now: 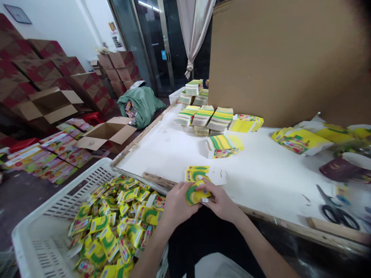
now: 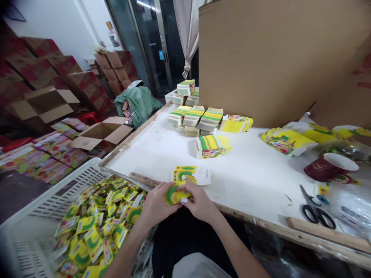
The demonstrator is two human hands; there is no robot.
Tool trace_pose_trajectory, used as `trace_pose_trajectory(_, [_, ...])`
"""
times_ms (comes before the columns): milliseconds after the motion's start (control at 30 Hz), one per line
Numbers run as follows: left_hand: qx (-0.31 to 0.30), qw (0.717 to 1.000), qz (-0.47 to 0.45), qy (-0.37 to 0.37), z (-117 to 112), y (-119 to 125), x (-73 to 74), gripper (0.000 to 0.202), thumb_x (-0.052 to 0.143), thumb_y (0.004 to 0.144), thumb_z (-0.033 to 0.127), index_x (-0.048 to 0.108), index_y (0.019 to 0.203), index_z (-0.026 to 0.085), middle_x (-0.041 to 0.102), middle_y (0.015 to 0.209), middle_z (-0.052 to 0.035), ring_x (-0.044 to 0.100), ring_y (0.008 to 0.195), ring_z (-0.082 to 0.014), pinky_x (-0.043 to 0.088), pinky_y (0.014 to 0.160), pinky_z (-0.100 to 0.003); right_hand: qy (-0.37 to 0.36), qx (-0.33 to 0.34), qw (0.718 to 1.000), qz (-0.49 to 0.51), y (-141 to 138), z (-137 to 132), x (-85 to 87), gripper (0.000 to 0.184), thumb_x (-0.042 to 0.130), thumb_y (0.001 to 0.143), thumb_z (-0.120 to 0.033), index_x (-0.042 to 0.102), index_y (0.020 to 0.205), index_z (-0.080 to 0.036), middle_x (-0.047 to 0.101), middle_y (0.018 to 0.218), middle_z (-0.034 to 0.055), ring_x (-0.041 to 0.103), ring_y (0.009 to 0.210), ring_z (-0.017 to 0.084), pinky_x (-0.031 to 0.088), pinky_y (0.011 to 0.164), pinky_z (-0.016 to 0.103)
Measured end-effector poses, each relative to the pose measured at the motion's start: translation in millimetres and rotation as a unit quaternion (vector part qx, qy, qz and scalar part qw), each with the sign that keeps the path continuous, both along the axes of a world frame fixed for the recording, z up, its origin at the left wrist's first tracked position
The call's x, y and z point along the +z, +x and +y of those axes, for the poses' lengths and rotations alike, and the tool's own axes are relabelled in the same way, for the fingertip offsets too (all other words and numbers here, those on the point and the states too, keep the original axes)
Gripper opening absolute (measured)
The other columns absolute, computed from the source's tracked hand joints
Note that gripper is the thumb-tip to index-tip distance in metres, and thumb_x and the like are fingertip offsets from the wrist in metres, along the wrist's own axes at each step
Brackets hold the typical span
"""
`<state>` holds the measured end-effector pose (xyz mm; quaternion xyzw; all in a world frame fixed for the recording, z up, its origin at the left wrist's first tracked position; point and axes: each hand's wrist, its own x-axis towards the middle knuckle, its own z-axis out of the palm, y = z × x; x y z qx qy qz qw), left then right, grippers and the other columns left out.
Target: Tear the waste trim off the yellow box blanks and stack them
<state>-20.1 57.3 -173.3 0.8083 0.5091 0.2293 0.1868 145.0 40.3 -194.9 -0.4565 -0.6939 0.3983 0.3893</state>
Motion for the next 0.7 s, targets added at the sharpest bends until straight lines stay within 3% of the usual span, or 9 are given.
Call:
trace_pose_trajectory(133, [0.005, 0.999, 0.04, -0.01, 1.8, -17.1, -1.8, 0.049, 0.062, 0.061, 0.029, 0.049, 0.108, 0.023, 0.058, 0.097, -0.005, 0.056, 0.088, -0.0217, 0.042, 0.077, -0.031, 0.009, -0.032, 0.999, 0.005, -18.5, 5.0, -9.6, 0.048, 0.057, 0.066, -0.012, 0.046, 0.112, -0.021, 0.054, 0.113, 0.0062, 0.054, 0.101, 0.02, 0.043, 0.086, 0.034])
trace_pose_trajectory(233, [-0.005, 0.994, 0.102, -0.046, 6.4, -61.8, -2.7, 0.047, 0.063, 0.063, 0.035, 0.051, 0.106, 0.022, 0.06, 0.097, -0.0055, 0.055, 0.092, -0.0228, 0.04, 0.081, -0.033, 0.019, -0.083, 0.993, -0.082, -12.8, 18.8, -19.5, 0.06, 0.062, 0.065, -0.019, 0.038, 0.12, -0.022, 0.054, 0.112, 0.0053, 0.056, 0.095, 0.018, 0.046, 0.08, 0.03])
trace_pose_trajectory(300, [0.058, 0.981, 0.183, -0.04, 9.2, -97.6, -4.0, 0.052, 0.066, 0.058, 0.042, 0.054, 0.103, 0.018, 0.059, 0.102, -0.0104, 0.05, 0.101, -0.0295, 0.036, 0.087, -0.04, 0.016, -0.186, 0.967, -0.171, -1.6, 31.5, -27.6, 0.044, 0.057, 0.069, -0.019, 0.046, 0.112, -0.02, 0.056, 0.103, 0.0062, 0.056, 0.09, 0.018, 0.046, 0.079, 0.033])
trace_pose_trajectory(333, [0.118, 0.971, 0.208, -0.019, 10.0, -112.7, -4.9, 0.062, 0.068, 0.055, 0.044, 0.052, 0.107, 0.015, 0.055, 0.111, -0.0141, 0.044, 0.11, -0.0333, 0.033, 0.09, -0.044, 0.014, -0.215, 0.958, -0.19, 3.9, 37.6, -31.8, 0.037, 0.056, 0.07, -0.017, 0.05, 0.107, -0.018, 0.056, 0.1, 0.0081, 0.055, 0.089, 0.02, 0.044, 0.08, 0.036])
trace_pose_trajectory(400, [0.15, 0.967, 0.205, -0.017, 9.7, -130.4, -6.8, 0.068, 0.064, 0.059, 0.048, 0.047, 0.115, 0.013, 0.051, 0.118, -0.0157, 0.041, 0.113, -0.0328, 0.031, 0.093, -0.044, 0.015, -0.246, 0.943, -0.222, 11.5, 46.9, -39.3, 0.024, 0.055, 0.068, -0.013, 0.057, 0.092, -0.016, 0.055, 0.093, 0.0103, 0.052, 0.089, 0.024, 0.04, 0.082, 0.041])
trace_pose_trajectory(500, [0.087, 0.987, 0.113, -0.07, 5.2, -122.1, -10.5, 0.058, 0.053, 0.07, 0.047, 0.044, 0.119, 0.017, 0.054, 0.116, -0.0114, 0.048, 0.109, -0.0259, 0.035, 0.091, -0.037, 0.024, -0.253, 0.931, -0.261, 12.9, 51.0, -46.2, 0.014, 0.052, 0.068, -0.008, 0.06, 0.077, -0.016, 0.054, 0.083, 0.01, 0.049, 0.088, 0.025, 0.038, 0.083, 0.041])
trace_pose_trajectory(700, [-0.027, 0.987, -0.053, -0.151, 3.0, -62.6, -14.4, 0.048, 0.063, 0.065, 0.039, 0.055, 0.109, 0.022, 0.064, 0.099, -0.0056, 0.058, 0.093, -0.0214, 0.043, 0.083, -0.032, 0.037, -0.228, 0.925, -0.302, 13.6, 46.2, -46.7, 0.024, 0.059, 0.064, -0.009, 0.058, 0.086, -0.017, 0.053, 0.09, 0.0087, 0.049, 0.087, 0.024, 0.04, 0.08, 0.035])
